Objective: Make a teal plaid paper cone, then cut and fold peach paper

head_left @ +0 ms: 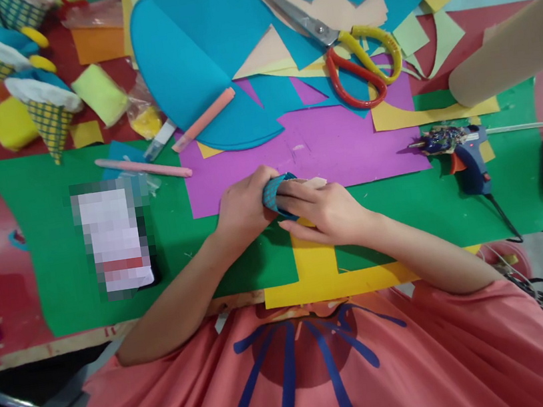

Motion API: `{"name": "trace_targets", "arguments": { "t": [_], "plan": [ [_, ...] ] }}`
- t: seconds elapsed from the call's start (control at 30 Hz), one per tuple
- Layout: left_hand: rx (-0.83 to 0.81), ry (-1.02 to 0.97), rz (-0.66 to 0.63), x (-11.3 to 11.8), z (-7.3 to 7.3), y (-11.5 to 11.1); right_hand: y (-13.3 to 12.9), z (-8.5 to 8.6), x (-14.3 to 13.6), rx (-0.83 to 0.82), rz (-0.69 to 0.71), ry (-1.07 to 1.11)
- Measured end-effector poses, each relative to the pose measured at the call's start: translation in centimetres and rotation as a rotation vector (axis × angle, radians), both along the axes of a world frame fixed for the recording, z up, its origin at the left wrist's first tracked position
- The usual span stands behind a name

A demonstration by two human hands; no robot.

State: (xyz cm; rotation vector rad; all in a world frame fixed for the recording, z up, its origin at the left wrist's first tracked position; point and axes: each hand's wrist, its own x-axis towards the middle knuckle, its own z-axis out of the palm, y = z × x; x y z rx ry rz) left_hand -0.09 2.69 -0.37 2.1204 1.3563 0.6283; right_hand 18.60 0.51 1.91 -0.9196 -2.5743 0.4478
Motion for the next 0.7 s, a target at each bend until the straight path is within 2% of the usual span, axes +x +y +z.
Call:
{"name": "trace_targets", "arguments": {
  "t": [0.23, 0.47, 0.57, 0.7],
  "plan": [
    [-0.047, -0.040, 0.020, 0.31, 0.41, -0.26, -0.21, 0.27, -0.20, 0.079, -0.067, 0.082],
    [-0.110, -0.101, 0.110, 0.26, 0.32, -0.34, -0.39, 0.38, 0.07, 0.053, -0.043, -0.031],
    [-0.080, -0.075, 0.111, 0.07, -0.08, -0.37, -0.19, 0.52, 0.12, 0.045, -0.016, 0.040],
    [-0.073, -0.053, 0.043, -0.12, -0.37, -0.37, 0.02, 0.51, 0.16, -0.022, -0.003, 0.089]
  ]
}}
